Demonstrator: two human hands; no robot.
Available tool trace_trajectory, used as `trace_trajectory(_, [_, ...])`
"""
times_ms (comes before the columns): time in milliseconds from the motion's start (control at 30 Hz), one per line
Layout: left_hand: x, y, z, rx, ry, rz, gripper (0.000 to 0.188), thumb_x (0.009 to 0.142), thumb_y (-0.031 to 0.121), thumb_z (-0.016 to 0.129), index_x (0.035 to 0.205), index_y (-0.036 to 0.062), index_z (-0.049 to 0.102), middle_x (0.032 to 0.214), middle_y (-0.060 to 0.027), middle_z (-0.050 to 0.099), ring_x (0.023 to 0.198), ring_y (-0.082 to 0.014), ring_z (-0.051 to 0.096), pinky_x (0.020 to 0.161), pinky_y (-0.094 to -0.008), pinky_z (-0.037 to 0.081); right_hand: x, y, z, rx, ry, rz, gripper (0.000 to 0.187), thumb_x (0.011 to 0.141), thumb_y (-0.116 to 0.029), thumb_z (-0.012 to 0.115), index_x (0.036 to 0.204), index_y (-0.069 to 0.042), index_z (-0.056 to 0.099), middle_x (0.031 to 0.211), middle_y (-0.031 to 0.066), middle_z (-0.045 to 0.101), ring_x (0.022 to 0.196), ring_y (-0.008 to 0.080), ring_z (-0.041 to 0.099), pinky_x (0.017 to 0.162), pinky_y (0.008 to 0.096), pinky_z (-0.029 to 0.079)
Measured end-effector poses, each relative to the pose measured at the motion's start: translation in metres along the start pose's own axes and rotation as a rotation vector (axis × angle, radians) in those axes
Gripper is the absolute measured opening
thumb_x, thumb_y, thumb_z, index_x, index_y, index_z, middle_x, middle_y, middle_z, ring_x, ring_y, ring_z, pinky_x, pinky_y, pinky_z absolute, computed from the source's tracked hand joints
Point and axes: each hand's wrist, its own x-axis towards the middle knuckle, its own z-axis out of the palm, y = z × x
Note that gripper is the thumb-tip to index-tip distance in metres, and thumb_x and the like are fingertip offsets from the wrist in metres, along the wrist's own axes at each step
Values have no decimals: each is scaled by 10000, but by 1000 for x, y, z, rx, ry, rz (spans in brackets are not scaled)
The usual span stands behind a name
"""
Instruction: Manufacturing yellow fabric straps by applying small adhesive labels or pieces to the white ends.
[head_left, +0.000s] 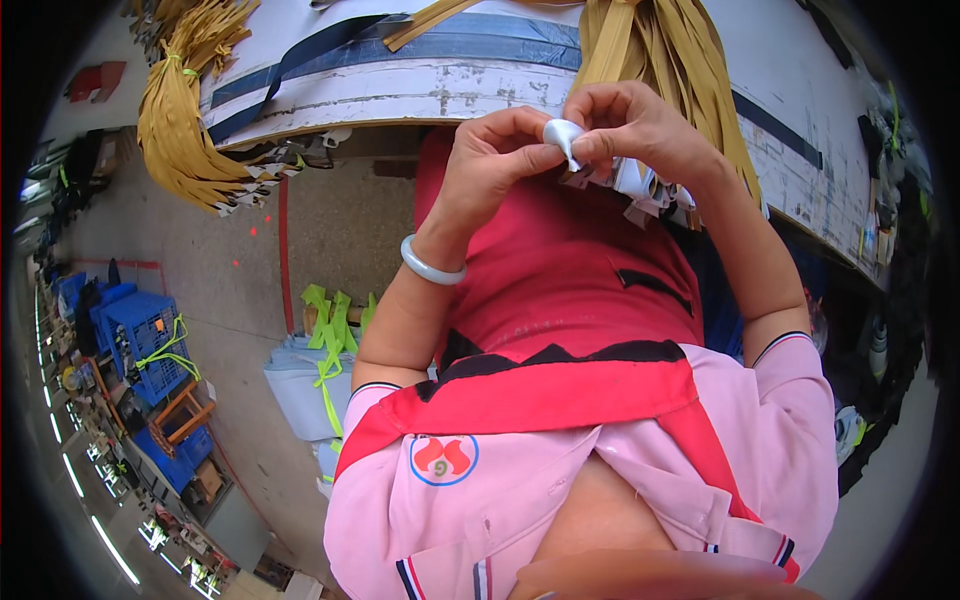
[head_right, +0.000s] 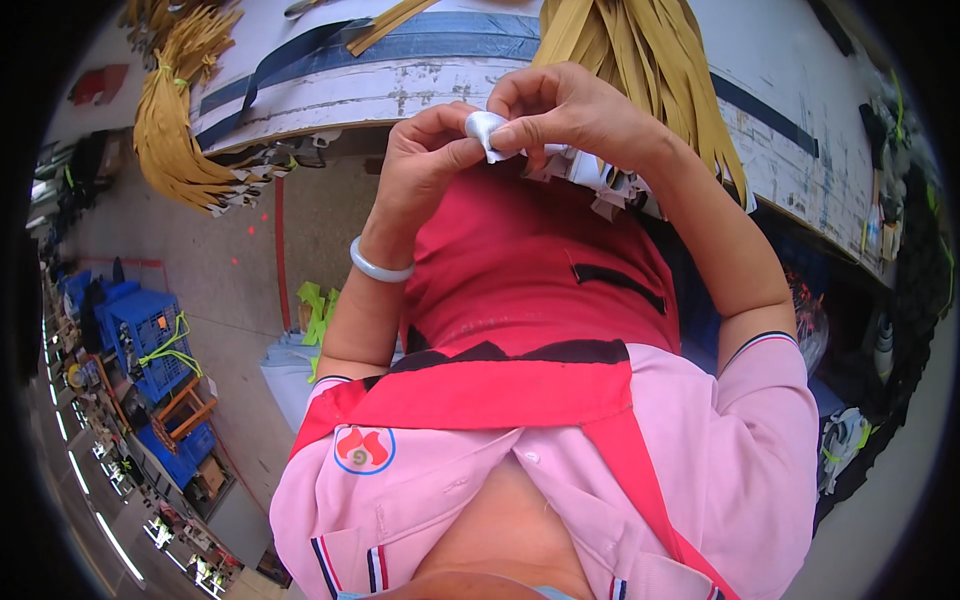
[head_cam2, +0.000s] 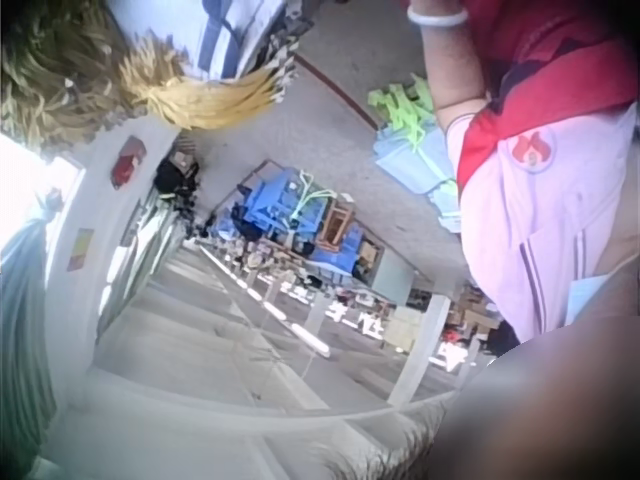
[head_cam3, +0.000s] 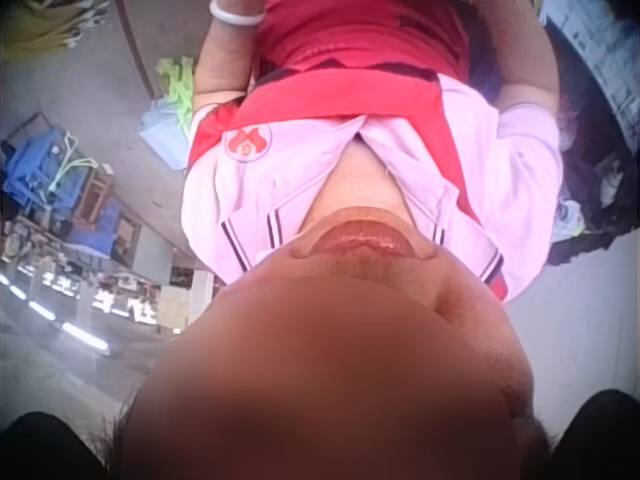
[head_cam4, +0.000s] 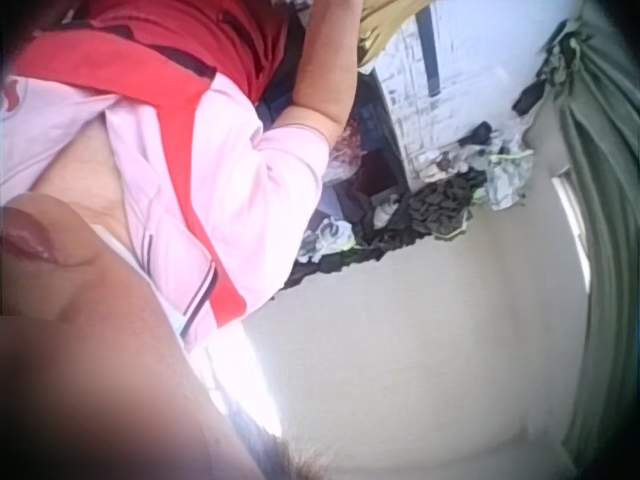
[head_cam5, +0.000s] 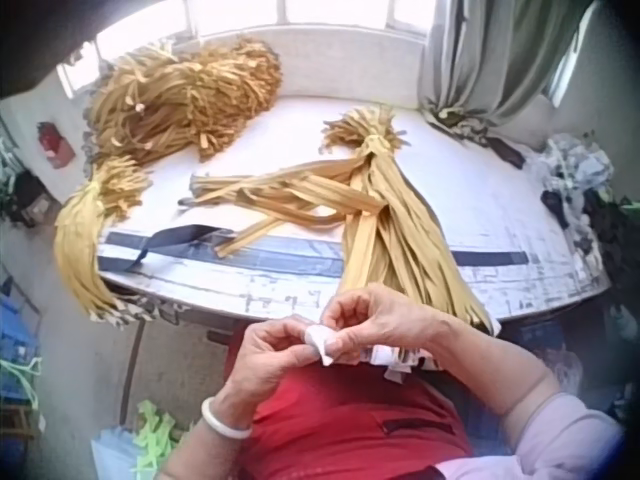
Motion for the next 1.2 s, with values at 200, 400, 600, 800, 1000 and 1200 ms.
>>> trace_trajectory(200, [2,-2,2,169,125,62,46,847,-17,690,886,-17,666,859,-38,691,782,-113,640,738,-244,527,8,2,10,-31,127,-99,227,832,-148,757,857,-41,559,722,6,606,603,65,602,559,192,484])
trace_trajectory(400, [-4,-11,10,632,300,250,70,871,-22,673,870,-2,606,825,-42,663,753,-95,630,695,-215,506,21,27,20,-689,499,-434,126,786,-19,663,840,-16,550,710,90,569,605,185,574,559,318,453])
trace_trajectory(600, [2,14,-6,616,84,261,170,878,-79,623,1041,-34,641,873,-20,625,753,-98,622,672,-205,506,14,39,13,-350,390,-462,54,884,-12,629,934,-7,611,787,24,582,722,74,558,650,239,475])
trace_trajectory(800, [3,8,-13,916,-14,350,95,859,-64,646,940,-18,627,821,-57,590,717,-110,586,608,-226,466,2,25,3,-517,427,-231,311,987,-318,577,931,-17,634,711,-3,577,658,69,556,601,234,488])
trace_trajectory(1000, [3,20,7,1034,13,444,121,834,-22,658,850,3,540,789,-137,532,689,-304,568,588,-361,456,-12,13,5,-427,312,-261,303,972,-285,618,864,-3,631,697,-32,529,661,30,514,564,215,418])
trace_trajectory(1200, [15,69,-74,610,681,544,83,958,93,609,1029,51,610,874,-24,607,767,-94,604,631,-224,504,-38,19,-62,-373,645,-408,299,977,-314,612,850,-45,644,676,-66,487,631,24,444,550,188,350])
